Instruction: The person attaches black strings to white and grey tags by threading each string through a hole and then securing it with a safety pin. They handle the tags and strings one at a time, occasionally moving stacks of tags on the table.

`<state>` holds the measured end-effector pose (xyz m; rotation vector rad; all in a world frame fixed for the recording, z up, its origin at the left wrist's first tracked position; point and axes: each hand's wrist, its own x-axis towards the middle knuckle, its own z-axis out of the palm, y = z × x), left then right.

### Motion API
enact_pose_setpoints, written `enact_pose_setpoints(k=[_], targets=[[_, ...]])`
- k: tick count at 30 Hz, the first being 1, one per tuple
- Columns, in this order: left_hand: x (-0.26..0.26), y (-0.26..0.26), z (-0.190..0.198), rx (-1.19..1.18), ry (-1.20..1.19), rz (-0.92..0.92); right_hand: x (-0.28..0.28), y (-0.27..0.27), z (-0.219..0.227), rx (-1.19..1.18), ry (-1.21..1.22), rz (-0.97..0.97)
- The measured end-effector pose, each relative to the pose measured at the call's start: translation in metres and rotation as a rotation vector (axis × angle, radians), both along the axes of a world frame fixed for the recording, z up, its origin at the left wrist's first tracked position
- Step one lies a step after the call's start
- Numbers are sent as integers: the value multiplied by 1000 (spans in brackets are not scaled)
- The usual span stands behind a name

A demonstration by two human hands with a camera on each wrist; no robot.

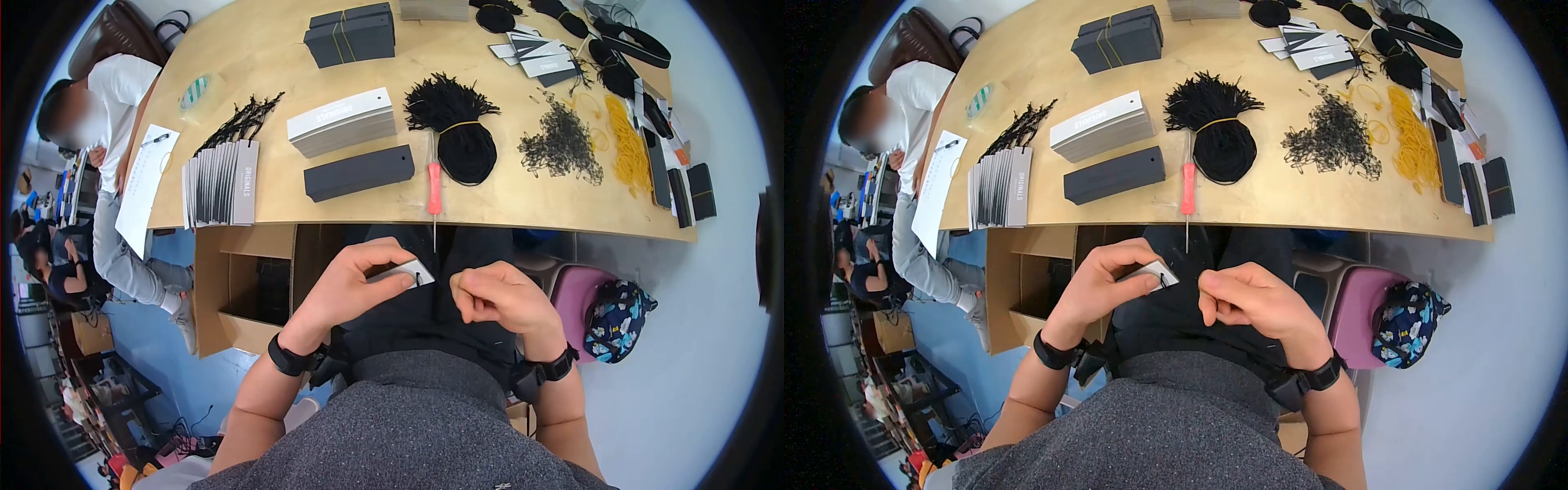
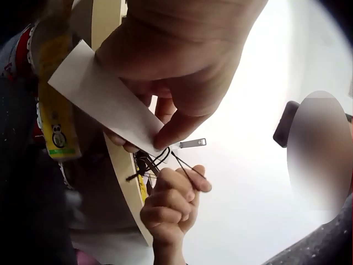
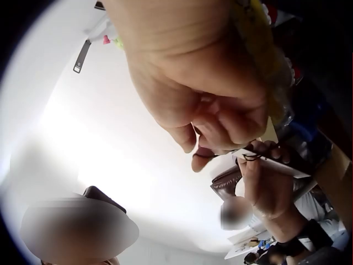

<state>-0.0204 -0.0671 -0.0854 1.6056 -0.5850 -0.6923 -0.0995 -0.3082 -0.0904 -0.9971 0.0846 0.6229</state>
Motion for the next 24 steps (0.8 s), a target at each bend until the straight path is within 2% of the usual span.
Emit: enact_pose_setpoints(k=[1, 2, 4, 5, 7, 11, 13, 14, 16, 17, 19, 24], targets=[[0, 0, 4, -28, 140, 34, 1, -1, 1, -236, 1, 54], [-1, 0, 6, -56, 280, 68, 1, 2, 3, -236, 0, 52], [-3, -2, 2, -72, 252, 77, 2, 11, 6, -592, -164, 28], [-3, -2, 1, -87, 224, 87, 2, 12, 6, -591, -165, 28], [-4, -1, 2, -82, 236, 99, 1, 13, 7, -362, 73, 34], [-9, -2, 2, -49, 190, 117, -2, 16, 1, -392, 123, -13], [-11, -1, 3, -35, 152, 118, -8, 22, -3, -538, -93, -47], [-12, -1, 3, -22, 118, 116, -10, 26, -1, -538, -95, -49], [-16, -2, 5, 6, 26, 112, -13, 33, 3, -768, -406, -231], [-18, -2, 6, 34, -66, 111, -14, 37, 3, -768, -410, -233], [-21, -3, 6, 47, -119, 125, -17, 46, 0, -730, -441, -399], [-34, -4, 6, -18, -221, 173, -22, 53, -6, -701, -443, -383]])
